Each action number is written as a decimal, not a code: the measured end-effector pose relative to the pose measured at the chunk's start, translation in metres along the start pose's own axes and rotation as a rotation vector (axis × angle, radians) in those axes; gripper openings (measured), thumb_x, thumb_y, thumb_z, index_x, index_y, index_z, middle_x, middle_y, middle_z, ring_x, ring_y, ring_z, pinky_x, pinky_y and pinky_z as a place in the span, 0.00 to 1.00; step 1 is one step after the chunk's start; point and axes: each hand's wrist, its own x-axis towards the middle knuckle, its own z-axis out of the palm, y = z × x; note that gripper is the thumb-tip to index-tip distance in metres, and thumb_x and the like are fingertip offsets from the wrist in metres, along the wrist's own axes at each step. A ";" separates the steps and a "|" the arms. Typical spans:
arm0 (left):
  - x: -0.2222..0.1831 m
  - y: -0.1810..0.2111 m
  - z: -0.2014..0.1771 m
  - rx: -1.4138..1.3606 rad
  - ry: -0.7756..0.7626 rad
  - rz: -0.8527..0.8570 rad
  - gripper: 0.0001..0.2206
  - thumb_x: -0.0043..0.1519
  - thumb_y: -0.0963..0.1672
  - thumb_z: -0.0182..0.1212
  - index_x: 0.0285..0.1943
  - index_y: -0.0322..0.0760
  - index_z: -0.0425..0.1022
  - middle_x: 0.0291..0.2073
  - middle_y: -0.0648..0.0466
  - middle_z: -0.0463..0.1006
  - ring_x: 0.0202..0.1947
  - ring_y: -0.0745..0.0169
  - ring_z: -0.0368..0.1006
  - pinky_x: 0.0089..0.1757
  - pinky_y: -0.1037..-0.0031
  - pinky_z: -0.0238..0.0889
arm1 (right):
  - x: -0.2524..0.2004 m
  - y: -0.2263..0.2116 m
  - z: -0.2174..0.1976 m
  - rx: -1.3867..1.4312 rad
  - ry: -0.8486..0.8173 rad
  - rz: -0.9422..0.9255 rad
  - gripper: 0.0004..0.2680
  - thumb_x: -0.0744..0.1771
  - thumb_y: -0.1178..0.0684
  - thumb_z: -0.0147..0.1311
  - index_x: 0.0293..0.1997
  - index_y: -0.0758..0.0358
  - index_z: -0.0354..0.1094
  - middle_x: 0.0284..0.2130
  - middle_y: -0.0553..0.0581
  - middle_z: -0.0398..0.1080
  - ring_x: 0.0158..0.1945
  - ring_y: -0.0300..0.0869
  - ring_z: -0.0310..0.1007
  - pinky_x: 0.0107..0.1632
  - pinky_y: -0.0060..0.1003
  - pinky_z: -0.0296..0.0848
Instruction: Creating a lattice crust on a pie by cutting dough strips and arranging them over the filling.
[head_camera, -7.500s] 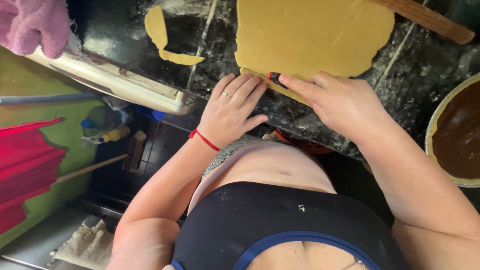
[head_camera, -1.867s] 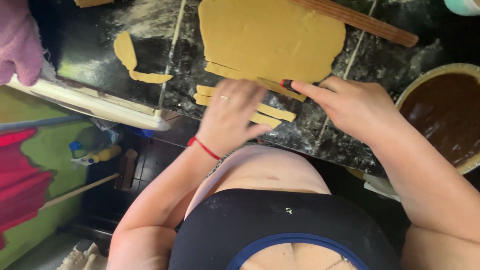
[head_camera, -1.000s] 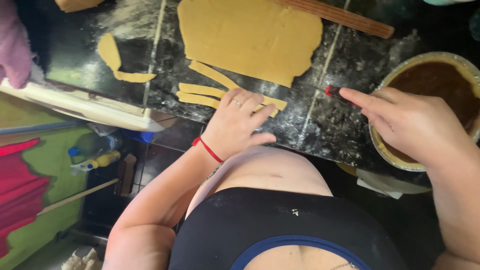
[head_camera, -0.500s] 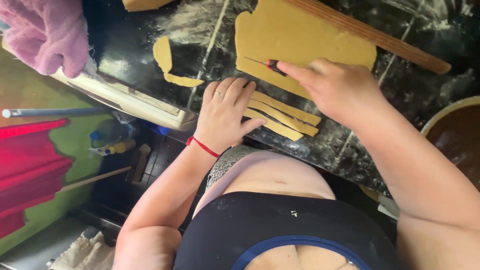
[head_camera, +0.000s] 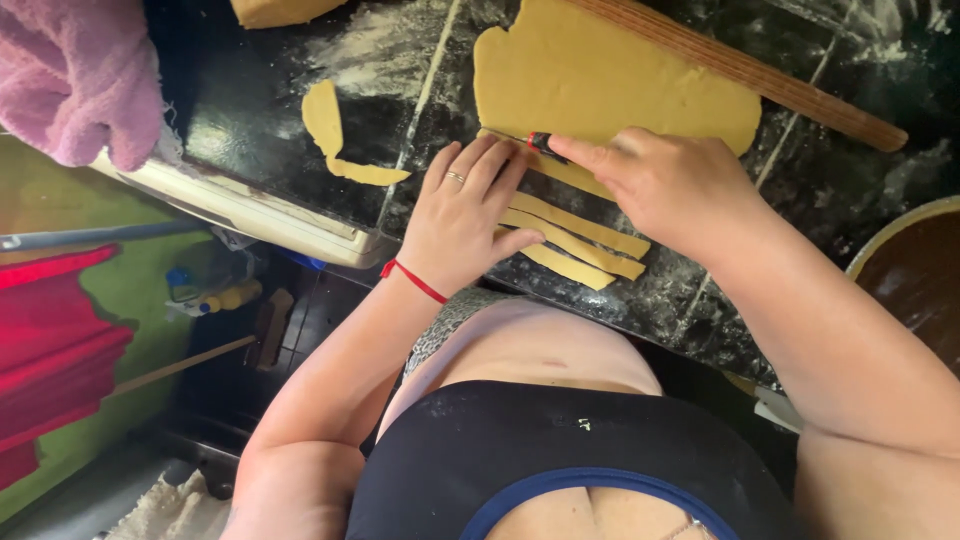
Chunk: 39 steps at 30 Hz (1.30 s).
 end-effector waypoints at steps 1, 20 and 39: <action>0.000 0.000 -0.001 -0.003 0.000 0.004 0.42 0.72 0.65 0.29 0.71 0.32 0.76 0.66 0.44 0.75 0.69 0.45 0.69 0.65 0.49 0.62 | -0.006 0.001 -0.002 -0.001 -0.001 0.005 0.20 0.74 0.52 0.57 0.77 0.30 0.69 0.27 0.46 0.64 0.17 0.47 0.60 0.15 0.44 0.65; 0.019 0.059 0.012 -0.026 -0.068 -0.017 0.47 0.68 0.68 0.18 0.70 0.38 0.75 0.65 0.42 0.75 0.63 0.40 0.72 0.58 0.47 0.65 | -0.112 0.039 -0.010 0.023 -0.139 0.130 0.22 0.74 0.54 0.55 0.80 0.29 0.65 0.29 0.46 0.63 0.21 0.45 0.60 0.17 0.40 0.58; 0.036 0.098 0.032 -0.009 -0.024 0.235 0.37 0.66 0.67 0.57 0.67 0.40 0.76 0.63 0.48 0.74 0.61 0.46 0.72 0.63 0.52 0.65 | -0.215 0.064 -0.066 -0.170 -0.474 0.327 0.25 0.72 0.49 0.50 0.81 0.21 0.59 0.28 0.38 0.71 0.20 0.37 0.66 0.19 0.35 0.60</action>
